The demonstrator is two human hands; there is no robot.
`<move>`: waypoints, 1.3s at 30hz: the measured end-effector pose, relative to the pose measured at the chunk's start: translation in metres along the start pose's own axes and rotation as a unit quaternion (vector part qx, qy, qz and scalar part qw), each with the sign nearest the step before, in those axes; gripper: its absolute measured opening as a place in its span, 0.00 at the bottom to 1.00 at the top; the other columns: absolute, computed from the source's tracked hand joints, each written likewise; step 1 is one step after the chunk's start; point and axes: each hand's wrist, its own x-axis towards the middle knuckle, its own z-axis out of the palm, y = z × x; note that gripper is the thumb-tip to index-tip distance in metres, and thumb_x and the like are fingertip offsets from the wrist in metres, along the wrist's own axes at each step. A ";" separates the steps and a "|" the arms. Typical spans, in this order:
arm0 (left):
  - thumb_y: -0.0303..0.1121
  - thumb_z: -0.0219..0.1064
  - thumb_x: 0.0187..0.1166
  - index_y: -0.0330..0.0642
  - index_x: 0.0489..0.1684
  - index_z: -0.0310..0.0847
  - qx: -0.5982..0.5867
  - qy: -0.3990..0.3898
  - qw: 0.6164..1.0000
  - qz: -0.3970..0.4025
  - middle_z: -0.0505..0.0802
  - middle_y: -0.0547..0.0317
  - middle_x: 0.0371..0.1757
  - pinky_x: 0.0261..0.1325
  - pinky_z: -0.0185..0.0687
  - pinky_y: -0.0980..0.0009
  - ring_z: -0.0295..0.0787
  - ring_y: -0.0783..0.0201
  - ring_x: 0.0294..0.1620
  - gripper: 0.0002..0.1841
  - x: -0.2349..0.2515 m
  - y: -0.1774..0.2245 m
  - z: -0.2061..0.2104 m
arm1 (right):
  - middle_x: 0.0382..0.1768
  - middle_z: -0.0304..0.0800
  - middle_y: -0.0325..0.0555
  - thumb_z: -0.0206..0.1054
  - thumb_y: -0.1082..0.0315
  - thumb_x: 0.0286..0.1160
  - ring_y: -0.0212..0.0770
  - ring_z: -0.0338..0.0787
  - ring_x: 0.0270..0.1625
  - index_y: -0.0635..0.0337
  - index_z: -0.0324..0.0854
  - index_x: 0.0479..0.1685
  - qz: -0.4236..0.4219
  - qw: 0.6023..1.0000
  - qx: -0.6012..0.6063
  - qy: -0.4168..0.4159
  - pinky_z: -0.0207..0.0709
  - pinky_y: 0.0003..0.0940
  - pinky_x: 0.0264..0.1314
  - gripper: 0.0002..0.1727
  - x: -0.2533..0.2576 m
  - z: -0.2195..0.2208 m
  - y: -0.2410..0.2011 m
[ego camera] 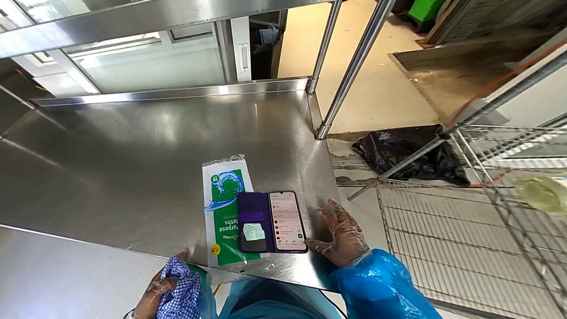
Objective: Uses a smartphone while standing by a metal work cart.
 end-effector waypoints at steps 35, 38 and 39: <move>0.43 0.77 0.61 0.41 0.67 0.82 0.000 0.024 1.000 -0.013 0.96 0.67 0.50 0.55 0.87 0.75 0.92 0.76 0.48 0.31 0.002 0.003 0.006 | 0.91 0.53 0.69 0.90 0.50 0.45 0.70 0.54 0.92 0.64 0.77 0.79 -0.001 1.000 -0.008 -0.021 0.47 0.67 0.90 0.53 0.002 -0.002 -0.001; 0.41 0.75 0.63 0.40 0.69 0.80 0.012 0.016 1.000 -0.015 0.96 0.68 0.51 0.56 0.87 0.75 0.92 0.76 0.49 0.31 0.002 0.003 0.004 | 0.91 0.54 0.69 0.91 0.51 0.45 0.72 0.55 0.91 0.64 0.77 0.78 -0.008 1.000 -0.006 -0.012 0.49 0.68 0.89 0.52 0.001 0.000 0.001; 0.42 0.76 0.62 0.40 0.70 0.80 0.007 0.011 1.000 -0.013 0.96 0.67 0.51 0.56 0.87 0.75 0.92 0.76 0.49 0.32 0.003 0.001 0.003 | 0.90 0.55 0.70 0.91 0.51 0.45 0.72 0.55 0.91 0.65 0.78 0.78 -0.010 1.000 -0.006 -0.009 0.49 0.69 0.89 0.52 0.001 0.000 0.001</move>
